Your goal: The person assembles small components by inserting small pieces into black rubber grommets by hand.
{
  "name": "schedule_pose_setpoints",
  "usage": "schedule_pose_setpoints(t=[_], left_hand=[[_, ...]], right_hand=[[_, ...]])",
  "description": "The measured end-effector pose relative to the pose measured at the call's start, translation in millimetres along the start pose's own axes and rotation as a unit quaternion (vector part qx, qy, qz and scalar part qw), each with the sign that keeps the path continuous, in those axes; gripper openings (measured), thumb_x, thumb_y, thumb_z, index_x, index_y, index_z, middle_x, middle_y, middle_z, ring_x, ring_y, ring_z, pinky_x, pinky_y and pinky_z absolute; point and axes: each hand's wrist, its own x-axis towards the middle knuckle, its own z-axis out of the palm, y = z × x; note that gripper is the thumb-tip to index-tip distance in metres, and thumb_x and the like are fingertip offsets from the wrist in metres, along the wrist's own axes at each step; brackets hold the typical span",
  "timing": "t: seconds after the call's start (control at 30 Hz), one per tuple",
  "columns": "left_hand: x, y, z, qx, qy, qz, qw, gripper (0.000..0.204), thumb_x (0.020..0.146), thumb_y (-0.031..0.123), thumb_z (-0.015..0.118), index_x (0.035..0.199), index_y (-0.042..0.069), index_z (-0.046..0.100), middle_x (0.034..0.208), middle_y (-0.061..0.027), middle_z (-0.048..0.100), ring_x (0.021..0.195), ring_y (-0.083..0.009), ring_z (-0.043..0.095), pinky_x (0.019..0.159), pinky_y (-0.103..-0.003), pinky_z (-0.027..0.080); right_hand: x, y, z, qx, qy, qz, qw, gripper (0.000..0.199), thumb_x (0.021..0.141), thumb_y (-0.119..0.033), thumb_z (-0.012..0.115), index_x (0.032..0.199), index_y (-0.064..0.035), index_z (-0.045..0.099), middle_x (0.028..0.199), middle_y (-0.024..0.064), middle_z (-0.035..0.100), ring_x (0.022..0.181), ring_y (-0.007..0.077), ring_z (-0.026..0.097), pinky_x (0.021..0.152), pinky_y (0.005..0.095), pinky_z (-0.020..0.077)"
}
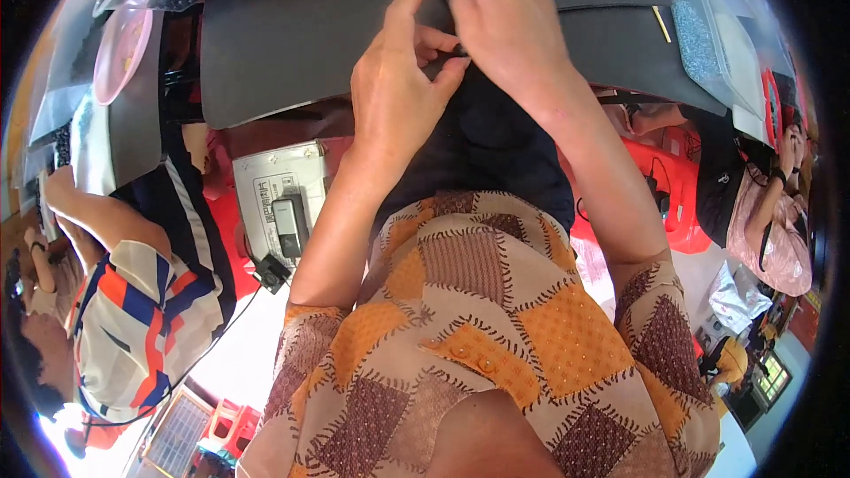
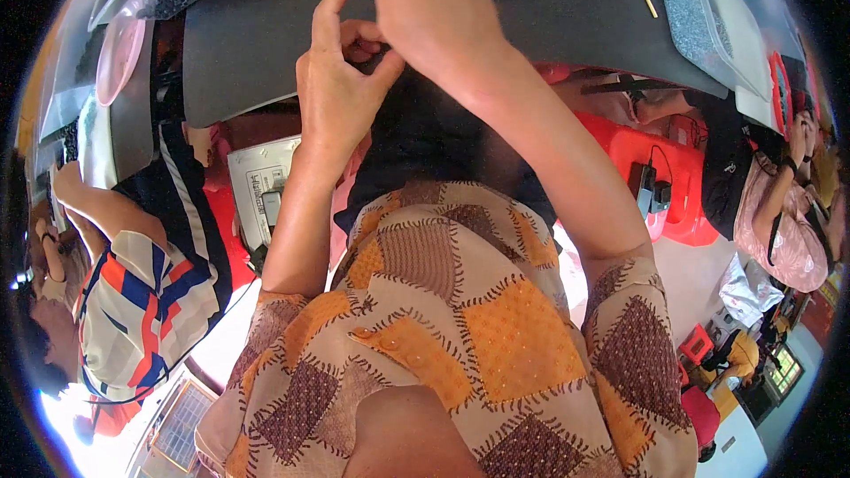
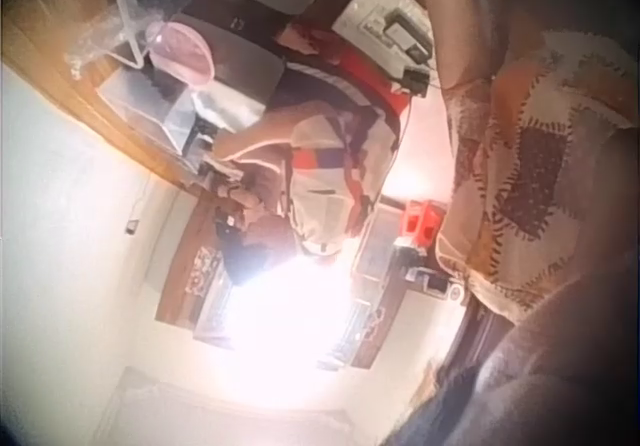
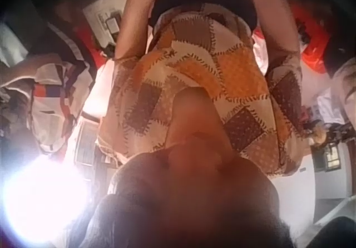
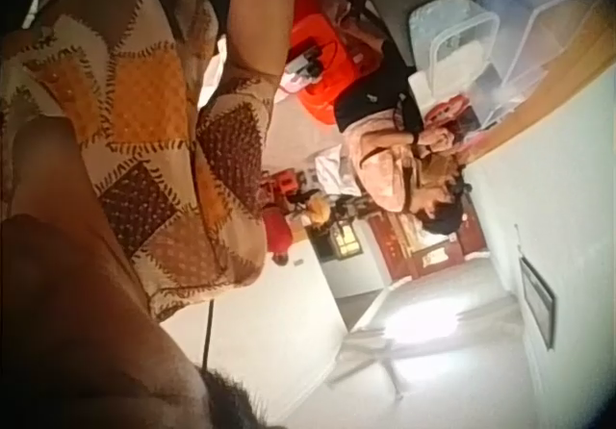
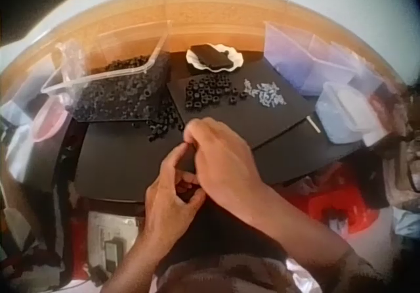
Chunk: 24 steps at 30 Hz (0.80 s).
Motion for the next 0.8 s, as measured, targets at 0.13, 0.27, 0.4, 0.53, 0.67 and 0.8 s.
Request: schedule_pose_setpoints(t=[0.13, 0.27, 0.4, 0.53, 0.67, 0.8], left_hand=[[-0.8, -4.5, 5.1, 0.026, 0.005, -0.001, 1.0, 0.09, 0.073, 0.003, 0.079, 0.151, 0.013, 0.033, 0.091, -0.0135, 0.072, 0.081, -0.0231, 0.07, 0.076, -0.034, 0.056], [0.3, -5.3, 8.1, 0.006, 0.026, 0.028, 0.999, 0.098, 0.068, 0.005, 0.081, 0.153, 0.011, 0.032, 0.089, -0.0173, 0.066, 0.074, -0.0292, 0.066, 0.07, -0.038, 0.054], [0.1, -11.7, 9.0, 0.02, 0.032, 0.042, 0.998, 0.094, 0.069, 0.003, 0.079, 0.152, 0.011, 0.036, 0.084, -0.016, 0.065, 0.072, -0.0285, 0.066, 0.068, -0.038, 0.054], [0.4, -12.3, 7.5, 0.021, 0.016, 0.027, 0.999, 0.089, 0.072, -0.001, 0.077, 0.151, 0.014, 0.039, 0.091, -0.0166, 0.068, 0.079, -0.0223, 0.068, 0.075, -0.034, 0.054], [0.2, -7.9, 3.9, 0.045, -0.001, -0.015, 0.999, 0.087, 0.074, -0.002, 0.076, 0.152, 0.016, 0.041, 0.1, -0.0167, 0.072, 0.088, -0.0141, 0.07, 0.082, -0.029, 0.055], [1.7, -9.8, 3.3, 0.04, 0.0, -0.019, 0.999, 0.086, 0.074, -0.002, 0.076, 0.151, 0.017, 0.043, 0.098, -0.0173, 0.072, 0.086, -0.0132, 0.069, 0.079, -0.028, 0.054]], right_hand=[[11.2, -8.8, 21.7, -0.027, 0.012, 0.015, 0.999, 0.005, 0.09, -0.008, 0.053, 0.094, -0.0035, 0.053, 0.092, 0.0172, 0.058, 0.093, 0.0396, 0.055, 0.08, 0.0489, 0.0446], [7.3, 7.1, 35.8, -0.069, 0.007, 0.008, 0.998, 0.009, 0.088, -0.011, 0.056, 0.094, -0.0048, 0.056, 0.091, 0.0163, 0.057, 0.089, 0.0378, 0.054, 0.079, 0.0478, 0.0443], [4.6, 8.6, 40.0, -0.087, 0.008, -0.011, 0.996, 0.012, 0.088, -0.014, 0.058, 0.096, -0.0058, 0.057, 0.092, 0.0142, 0.056, 0.088, 0.0352, 0.052, 0.077, 0.0463, 0.0438], [4.7, 12.3, 41.1, -0.148, -0.013, -0.051, 0.988, 0.014, 0.089, -0.019, 0.059, 0.095, -0.0069, 0.059, 0.093, 0.0116, 0.053, 0.09, 0.0315, 0.05, 0.077, 0.0434, 0.0422], [6.5, 7.0, 39.9, -0.144, -0.025, -0.039, 0.988, 0.016, 0.095, -0.023, 0.056, 0.093, -0.0076, 0.06, 0.093, 0.011, 0.051, 0.089, 0.0302, 0.048, 0.077, 0.0433, 0.0404], [7.5, 8.1, 43.0, -0.169, -0.022, -0.041, 0.985, 0.02, 0.098, -0.026, 0.054, 0.092, -0.008, 0.06, 0.093, 0.0105, 0.05, 0.089, 0.0297, 0.047, 0.077, 0.0432, 0.0396]])
